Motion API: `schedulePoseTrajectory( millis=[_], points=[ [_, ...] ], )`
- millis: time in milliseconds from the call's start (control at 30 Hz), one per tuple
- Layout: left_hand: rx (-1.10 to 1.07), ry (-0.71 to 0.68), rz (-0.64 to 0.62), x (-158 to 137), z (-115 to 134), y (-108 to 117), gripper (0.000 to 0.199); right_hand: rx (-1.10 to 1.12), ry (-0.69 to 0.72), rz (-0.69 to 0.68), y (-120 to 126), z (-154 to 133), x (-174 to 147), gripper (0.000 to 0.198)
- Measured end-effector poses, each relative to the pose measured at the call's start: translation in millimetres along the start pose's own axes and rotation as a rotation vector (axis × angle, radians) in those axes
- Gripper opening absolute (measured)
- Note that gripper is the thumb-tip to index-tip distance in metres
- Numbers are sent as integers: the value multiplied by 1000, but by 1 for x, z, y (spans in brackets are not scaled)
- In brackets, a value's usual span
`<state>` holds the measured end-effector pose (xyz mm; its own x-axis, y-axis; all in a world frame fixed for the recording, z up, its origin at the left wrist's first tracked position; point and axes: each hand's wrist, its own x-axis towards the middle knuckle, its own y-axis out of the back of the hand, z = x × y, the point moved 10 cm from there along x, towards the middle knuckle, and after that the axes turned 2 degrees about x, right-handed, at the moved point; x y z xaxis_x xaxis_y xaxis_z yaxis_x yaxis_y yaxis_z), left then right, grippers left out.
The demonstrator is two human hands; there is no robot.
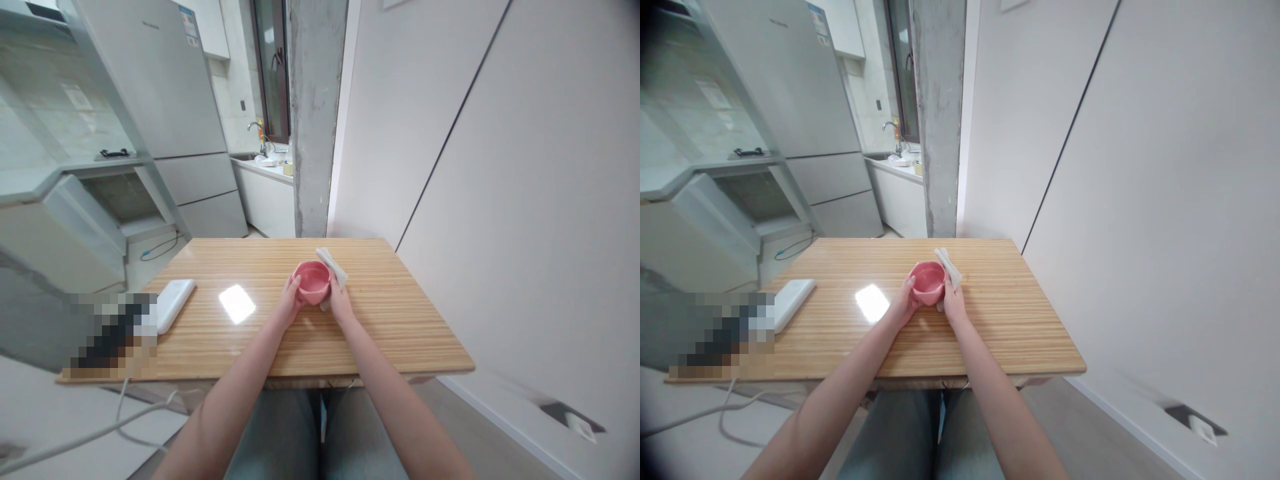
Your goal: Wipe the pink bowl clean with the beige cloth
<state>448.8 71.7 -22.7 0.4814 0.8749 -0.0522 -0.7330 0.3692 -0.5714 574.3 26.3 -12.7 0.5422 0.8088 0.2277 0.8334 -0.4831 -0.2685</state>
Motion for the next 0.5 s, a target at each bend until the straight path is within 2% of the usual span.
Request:
schedulePoseTrajectory(
  millis=[133, 200, 267, 400, 500],
  points=[
    [-12, -141, 81, 2, 12, 9, 66, 8, 2, -15, -10, 11, -3, 57],
    [24, -118, 60, 1, 7, 6, 80, 3, -30, 17, -5, 17, -3, 56],
    [51, -58, 16, 0, -1, 2, 86, -2, -29, 71, 4, 15, -2, 55],
    [114, 24, 3, 1, -6, 2, 62, -3, -17, 120, 16, 6, 2, 50],
    [170, 4, 73, 4, 1, 11, 56, 1, -36, 66, 10, 6, 2, 49]
  ],
)
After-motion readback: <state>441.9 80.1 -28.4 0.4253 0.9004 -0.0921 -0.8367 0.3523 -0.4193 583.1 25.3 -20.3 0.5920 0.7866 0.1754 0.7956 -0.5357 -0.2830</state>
